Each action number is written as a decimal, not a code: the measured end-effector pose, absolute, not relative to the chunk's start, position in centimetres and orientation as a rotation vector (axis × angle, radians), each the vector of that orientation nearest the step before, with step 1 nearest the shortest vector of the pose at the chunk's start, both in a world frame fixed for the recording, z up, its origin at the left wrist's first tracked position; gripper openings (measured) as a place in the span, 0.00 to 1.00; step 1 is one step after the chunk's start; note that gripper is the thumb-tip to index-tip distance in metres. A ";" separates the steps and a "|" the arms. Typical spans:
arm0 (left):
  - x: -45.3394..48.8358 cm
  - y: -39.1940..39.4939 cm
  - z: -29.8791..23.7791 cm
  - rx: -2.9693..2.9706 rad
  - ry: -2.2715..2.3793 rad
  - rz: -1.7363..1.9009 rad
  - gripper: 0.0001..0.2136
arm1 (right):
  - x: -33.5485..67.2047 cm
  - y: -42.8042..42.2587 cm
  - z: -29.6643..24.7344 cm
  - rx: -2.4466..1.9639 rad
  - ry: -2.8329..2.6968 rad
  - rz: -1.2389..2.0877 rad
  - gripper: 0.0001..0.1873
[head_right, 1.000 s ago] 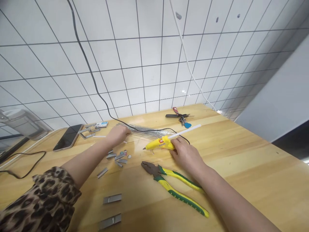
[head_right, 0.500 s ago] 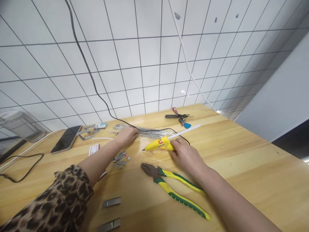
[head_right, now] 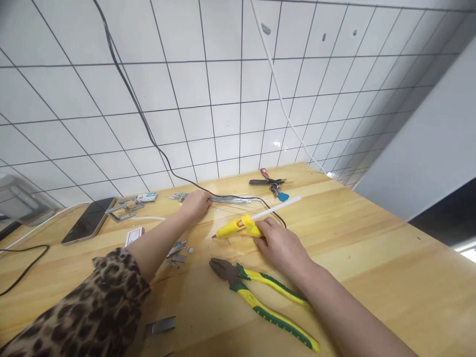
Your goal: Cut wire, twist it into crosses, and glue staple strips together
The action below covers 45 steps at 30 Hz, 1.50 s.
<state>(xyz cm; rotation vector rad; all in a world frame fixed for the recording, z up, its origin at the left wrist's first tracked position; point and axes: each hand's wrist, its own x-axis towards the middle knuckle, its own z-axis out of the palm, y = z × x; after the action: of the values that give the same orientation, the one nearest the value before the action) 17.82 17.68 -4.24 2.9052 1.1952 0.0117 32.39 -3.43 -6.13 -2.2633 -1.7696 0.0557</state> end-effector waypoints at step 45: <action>-4.4 -1.9 -4.5 2.202 1.075 0.313 0.06 | 17.8 -7.7 -3.5 -1.748 -2.237 0.675 0.09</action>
<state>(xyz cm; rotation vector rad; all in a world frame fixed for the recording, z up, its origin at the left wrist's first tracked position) -4.44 -1.86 -4.52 2.2020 1.0753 0.3132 17.80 -7.74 -3.49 -1.7478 -2.2374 0.6753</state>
